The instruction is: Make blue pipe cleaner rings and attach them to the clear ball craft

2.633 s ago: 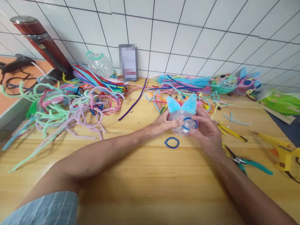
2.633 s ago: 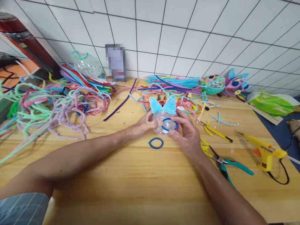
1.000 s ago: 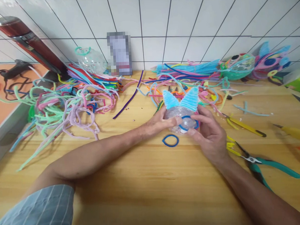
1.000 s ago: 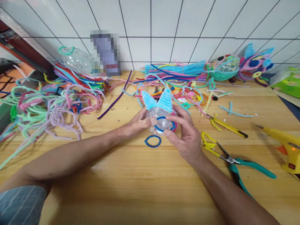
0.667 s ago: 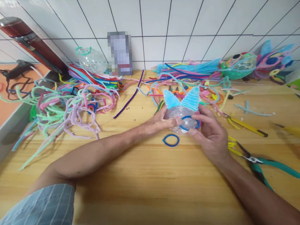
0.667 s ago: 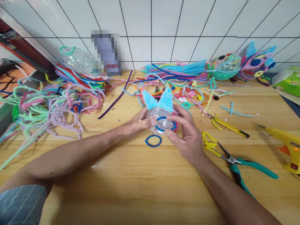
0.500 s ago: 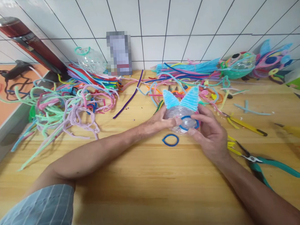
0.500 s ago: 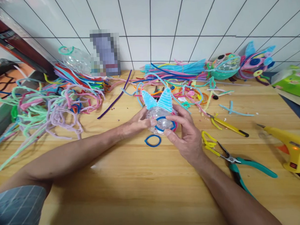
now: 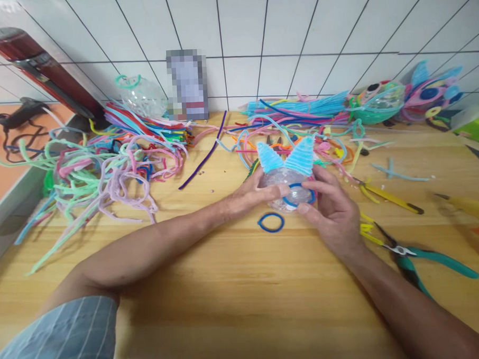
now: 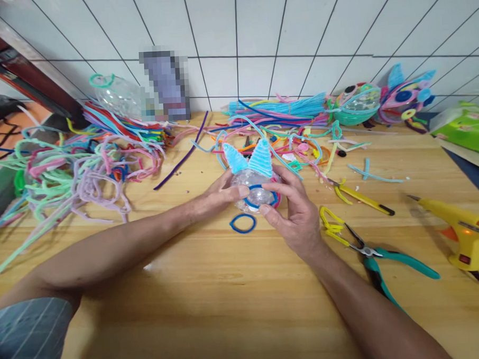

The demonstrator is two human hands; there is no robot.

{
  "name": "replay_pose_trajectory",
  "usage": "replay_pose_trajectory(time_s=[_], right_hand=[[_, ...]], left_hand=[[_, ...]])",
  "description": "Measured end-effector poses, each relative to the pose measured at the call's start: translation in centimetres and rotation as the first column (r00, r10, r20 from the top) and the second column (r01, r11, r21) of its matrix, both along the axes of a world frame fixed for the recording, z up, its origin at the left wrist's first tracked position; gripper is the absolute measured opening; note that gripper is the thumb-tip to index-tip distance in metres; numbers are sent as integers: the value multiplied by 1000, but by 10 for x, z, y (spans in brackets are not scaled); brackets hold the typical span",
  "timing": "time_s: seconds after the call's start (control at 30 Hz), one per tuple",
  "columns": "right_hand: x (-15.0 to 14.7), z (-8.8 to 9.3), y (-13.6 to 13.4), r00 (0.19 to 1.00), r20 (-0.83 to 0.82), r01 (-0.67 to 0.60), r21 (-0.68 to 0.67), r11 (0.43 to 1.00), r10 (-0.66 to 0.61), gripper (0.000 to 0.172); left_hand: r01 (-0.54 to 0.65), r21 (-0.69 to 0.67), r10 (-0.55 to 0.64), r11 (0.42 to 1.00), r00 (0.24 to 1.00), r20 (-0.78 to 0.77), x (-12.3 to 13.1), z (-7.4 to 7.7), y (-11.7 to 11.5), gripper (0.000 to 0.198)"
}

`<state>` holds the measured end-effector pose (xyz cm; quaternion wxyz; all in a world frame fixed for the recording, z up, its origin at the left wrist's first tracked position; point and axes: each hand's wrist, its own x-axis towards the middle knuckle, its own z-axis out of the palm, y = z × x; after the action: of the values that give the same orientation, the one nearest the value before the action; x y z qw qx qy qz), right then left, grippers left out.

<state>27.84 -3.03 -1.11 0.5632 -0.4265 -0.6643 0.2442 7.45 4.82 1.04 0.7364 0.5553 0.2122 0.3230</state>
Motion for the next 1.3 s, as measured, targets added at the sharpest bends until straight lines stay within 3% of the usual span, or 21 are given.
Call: replay_pose_trajectory(time_s=[0.73, 0.93, 1.3], right_hand=[[1, -3, 0, 999, -36, -9, -3, 1000, 9, 45], [1, -2, -1, 998, -55, -3, -8, 1000, 3, 43], [2, -3, 1, 996, -85, -17, -21, 1000, 15, 42]], left_hand=[[85, 9, -85, 996, 995, -60, -8, -4, 4, 71], [50, 23, -47, 998, 993, -111, -6, 1, 4, 79], [-10, 98, 19, 995, 996, -90, 0, -2, 2, 74]])
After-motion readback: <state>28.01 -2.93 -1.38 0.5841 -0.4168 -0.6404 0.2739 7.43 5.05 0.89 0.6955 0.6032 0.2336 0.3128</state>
